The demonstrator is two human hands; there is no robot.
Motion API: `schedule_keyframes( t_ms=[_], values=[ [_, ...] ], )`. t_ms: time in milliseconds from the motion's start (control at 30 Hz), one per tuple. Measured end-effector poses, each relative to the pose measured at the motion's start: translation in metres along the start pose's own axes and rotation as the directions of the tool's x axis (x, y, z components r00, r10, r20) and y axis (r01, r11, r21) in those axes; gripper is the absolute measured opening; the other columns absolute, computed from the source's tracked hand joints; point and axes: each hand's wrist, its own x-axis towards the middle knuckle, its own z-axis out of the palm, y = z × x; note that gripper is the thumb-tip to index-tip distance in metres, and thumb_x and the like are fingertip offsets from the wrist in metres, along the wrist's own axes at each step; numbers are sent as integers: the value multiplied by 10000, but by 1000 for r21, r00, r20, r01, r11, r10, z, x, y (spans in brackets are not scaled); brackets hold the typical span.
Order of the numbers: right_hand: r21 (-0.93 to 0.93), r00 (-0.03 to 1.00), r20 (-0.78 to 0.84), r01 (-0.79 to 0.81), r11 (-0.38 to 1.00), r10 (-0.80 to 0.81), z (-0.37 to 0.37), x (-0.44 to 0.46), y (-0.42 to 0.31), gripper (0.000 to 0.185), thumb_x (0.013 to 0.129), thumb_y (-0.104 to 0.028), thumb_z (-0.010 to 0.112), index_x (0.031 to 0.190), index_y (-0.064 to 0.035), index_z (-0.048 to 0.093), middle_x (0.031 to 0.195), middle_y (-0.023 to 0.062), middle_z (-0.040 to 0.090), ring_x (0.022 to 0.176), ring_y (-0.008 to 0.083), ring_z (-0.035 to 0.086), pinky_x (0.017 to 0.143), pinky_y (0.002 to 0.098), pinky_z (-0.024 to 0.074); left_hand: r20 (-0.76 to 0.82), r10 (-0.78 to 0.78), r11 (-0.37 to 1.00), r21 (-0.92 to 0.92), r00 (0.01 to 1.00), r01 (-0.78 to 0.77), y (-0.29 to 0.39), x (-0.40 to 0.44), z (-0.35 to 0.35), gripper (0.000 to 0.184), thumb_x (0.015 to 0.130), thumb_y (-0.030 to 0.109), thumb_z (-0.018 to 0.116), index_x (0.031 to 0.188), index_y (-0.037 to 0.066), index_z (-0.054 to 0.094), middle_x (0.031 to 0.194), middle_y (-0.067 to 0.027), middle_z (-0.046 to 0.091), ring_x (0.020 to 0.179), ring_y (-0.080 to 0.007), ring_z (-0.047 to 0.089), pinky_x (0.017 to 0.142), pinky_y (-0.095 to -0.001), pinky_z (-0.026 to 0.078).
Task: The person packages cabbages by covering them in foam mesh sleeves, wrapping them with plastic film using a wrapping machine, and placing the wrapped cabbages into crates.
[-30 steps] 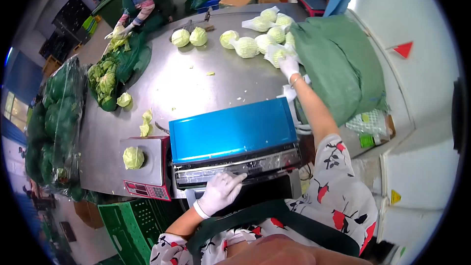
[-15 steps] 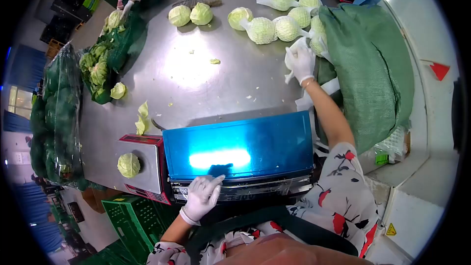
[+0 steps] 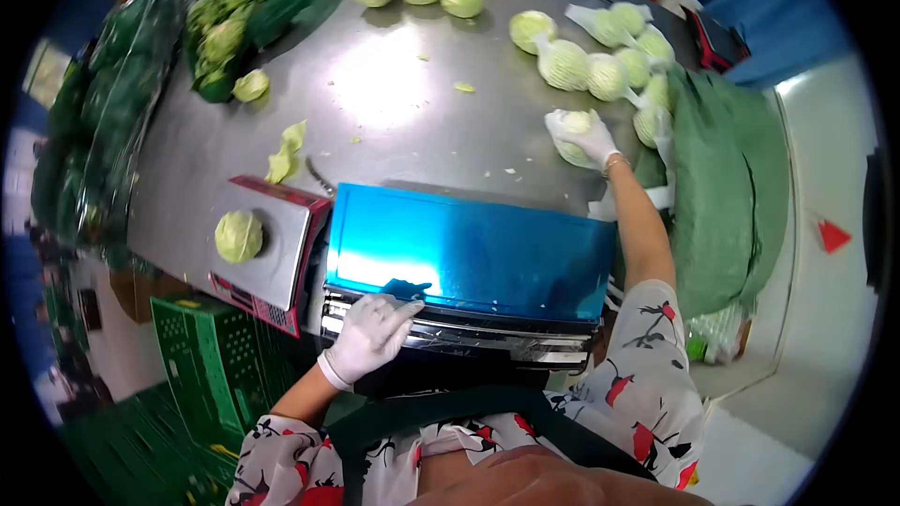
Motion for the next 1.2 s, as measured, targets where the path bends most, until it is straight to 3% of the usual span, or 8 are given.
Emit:
schedule_keyframes(
  t_ms=[200,400,467,567,733,867,967,1200],
  values=[
    [248,773,551,-512,823,314,-36,-15,-55,1197,616,-452,913,1479,93,287,1342,186,551,1208,254,561,1020,326,453,-207,-291,947,76,934,312,-28,-62,-43,262,847,29,650,1100,72,703,775,-83,617,739,-253,606,703,-384,498],
    [-203,995,91,-8,979,27,12,-19,-49,1101,661,-375,881,1465,114,310,1359,226,534,1203,274,576,947,351,505,-526,-323,841,222,787,493,-85,-118,-66,252,850,15,665,1099,47,688,841,-117,655,771,-301,626,709,-402,500],
    [262,865,489,-269,927,112,-5,-21,-80,760,762,-256,815,1366,74,495,1267,166,616,1103,227,634,899,329,520,-641,-408,818,60,650,572,-112,-121,-79,458,870,60,666,1314,17,562,1134,-194,630,1040,-355,612,920,-424,485],
    [489,891,445,-327,809,91,4,-24,-110,470,828,-157,740,1239,32,614,1153,105,667,1002,182,661,858,315,526,-678,-515,675,56,525,736,-168,-122,-94,949,762,313,807,1490,-36,307,1457,-264,413,1362,-402,390,1146,-438,321],
    [398,915,264,186,898,-306,19,-85,-280,805,774,-224,803,1389,105,400,1262,182,577,1134,245,592,960,319,486,-487,-726,574,-41,486,818,-221,-102,-98,1136,625,355,875,1497,-29,255,1505,-267,338,1400,-411,357,1157,-436,330],
    [228,791,237,519,824,-564,77,-135,-394,1134,677,-255,881,1522,49,187,1410,218,467,1283,282,502,1073,363,430,-504,-682,653,-94,530,752,-232,-113,-102,1017,626,322,873,1428,-23,352,1436,-254,427,1350,-384,420,1125,-437,371],
    [468,609,324,562,682,-724,142,-191,-493,670,678,-205,819,1243,20,538,1088,125,672,1013,225,647,940,340,506,-559,-717,686,-457,417,566,-245,-138,-98,888,685,300,872,1376,-26,419,1351,-197,534,1244,-302,539,1055,-391,447],
    [-157,833,442,437,886,-333,299,-273,-576,1310,607,-570,828,1514,72,134,1283,270,511,1156,424,568,973,425,501,-415,-898,431,-896,146,106,-211,-238,-135,601,857,166,757,1355,-15,473,1267,-123,608,1133,-203,610,989,-335,495]
  ],
)
